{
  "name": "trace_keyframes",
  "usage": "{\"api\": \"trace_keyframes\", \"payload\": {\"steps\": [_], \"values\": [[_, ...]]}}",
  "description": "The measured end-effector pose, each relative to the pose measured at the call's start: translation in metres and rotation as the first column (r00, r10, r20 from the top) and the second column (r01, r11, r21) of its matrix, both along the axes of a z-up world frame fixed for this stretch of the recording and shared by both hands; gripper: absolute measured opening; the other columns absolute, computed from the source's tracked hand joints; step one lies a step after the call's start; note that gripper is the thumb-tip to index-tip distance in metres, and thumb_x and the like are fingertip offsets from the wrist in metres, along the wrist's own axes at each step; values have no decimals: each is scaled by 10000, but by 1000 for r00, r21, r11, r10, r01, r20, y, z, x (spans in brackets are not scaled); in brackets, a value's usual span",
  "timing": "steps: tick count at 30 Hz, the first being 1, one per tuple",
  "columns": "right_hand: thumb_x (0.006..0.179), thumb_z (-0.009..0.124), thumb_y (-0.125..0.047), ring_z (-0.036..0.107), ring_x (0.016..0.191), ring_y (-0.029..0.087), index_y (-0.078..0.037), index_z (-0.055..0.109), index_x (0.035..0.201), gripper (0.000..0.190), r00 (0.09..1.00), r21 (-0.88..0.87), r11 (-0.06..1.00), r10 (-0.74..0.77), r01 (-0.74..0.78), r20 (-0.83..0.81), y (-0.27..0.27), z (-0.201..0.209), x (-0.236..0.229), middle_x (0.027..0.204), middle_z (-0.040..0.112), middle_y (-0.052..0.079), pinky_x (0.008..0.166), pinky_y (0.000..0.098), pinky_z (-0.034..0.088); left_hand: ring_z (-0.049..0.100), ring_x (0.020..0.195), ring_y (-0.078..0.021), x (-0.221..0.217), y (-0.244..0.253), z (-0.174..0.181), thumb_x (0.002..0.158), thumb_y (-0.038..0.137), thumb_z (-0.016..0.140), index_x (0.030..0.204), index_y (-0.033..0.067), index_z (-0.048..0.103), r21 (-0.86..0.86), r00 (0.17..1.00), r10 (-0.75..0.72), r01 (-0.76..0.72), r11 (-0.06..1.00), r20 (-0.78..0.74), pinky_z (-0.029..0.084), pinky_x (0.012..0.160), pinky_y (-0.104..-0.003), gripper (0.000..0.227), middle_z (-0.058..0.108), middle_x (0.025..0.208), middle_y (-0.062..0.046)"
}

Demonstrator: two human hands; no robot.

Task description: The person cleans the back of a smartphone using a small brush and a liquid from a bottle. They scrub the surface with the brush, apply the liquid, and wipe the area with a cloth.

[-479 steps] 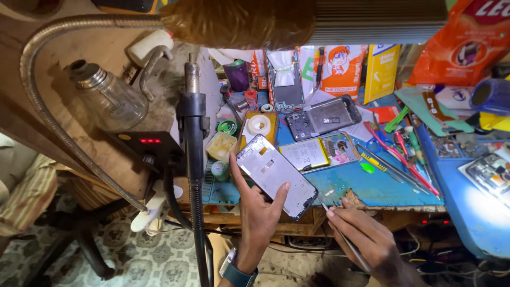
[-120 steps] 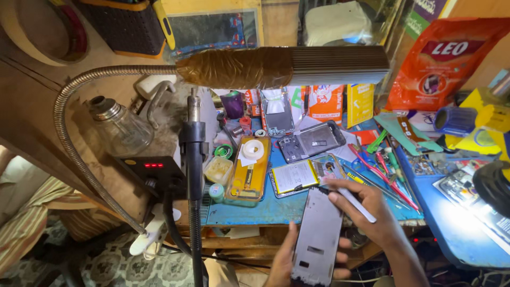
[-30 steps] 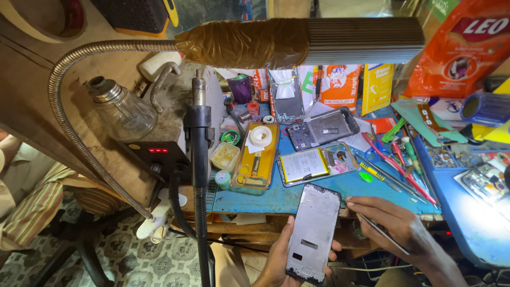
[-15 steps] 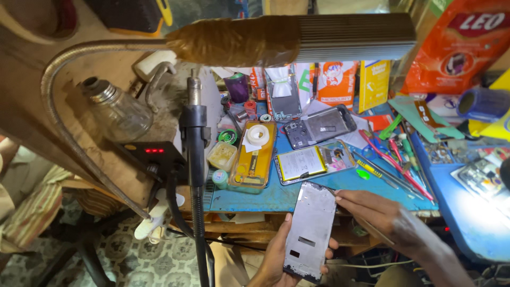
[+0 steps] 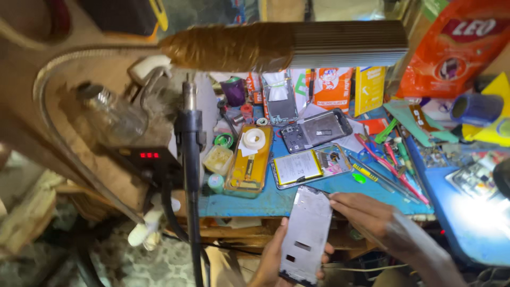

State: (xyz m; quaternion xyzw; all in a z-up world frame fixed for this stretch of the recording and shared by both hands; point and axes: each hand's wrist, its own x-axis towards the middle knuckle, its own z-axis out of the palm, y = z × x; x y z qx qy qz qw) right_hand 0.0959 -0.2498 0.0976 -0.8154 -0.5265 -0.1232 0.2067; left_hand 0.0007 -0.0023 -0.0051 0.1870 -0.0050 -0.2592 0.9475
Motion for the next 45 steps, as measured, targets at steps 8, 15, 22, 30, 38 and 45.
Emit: {"api": "trace_keyframes", "payload": {"steps": [8,15,22,30,38,45], "values": [[806,714,-64,682,1175,322,-17,670,1234,433,1000,165,986,-16,14,13,31,-11,4,1278,693,147,960,385,558,727,960,-297,0,-1,-10,1096,629,253,1545,-9,450,69,993,37,-45,997,108,629,759,-424,805,684,1183,-291],[802,708,-47,677,1188,332,-15,682,1203,403,1000,173,985,-19,17,10,35,-13,4,1273,696,139,968,399,555,729,961,-290,-2,-1,-10,1108,624,256,1571,-1,446,49,997,25,-29,998,72,633,751,-409,801,680,1182,-285],[804,709,-30,677,1190,319,-16,675,1208,406,1000,202,979,-25,25,1,36,-15,6,1266,693,133,975,389,557,730,958,-286,-2,0,-5,1114,621,252,1577,-1,441,51,997,35,-38,998,74,633,742,-404,798,681,1175,-285],[814,677,-105,658,1206,325,-25,668,1232,425,998,102,994,-34,29,48,41,-3,4,1291,676,128,983,402,539,728,954,-286,-2,1,-4,1120,607,241,1568,5,446,54,997,41,-45,998,70,634,732,-405,778,682,1163,-286],[806,645,-119,647,1220,306,-34,659,1276,477,995,-5,1000,1,0,98,47,7,8,1321,666,123,1010,389,521,725,973,-294,-4,2,-2,1123,599,238,1549,0,458,27,995,40,-42,999,93,629,761,-405,767,684,1183,-271],[753,681,-76,651,1209,337,-8,659,1245,497,995,61,998,-32,26,95,52,4,0,1295,670,151,986,407,536,725,989,-298,-1,6,-6,1112,617,249,1537,-5,467,53,995,17,-22,998,93,623,760,-414,784,688,1185,-266]]}}
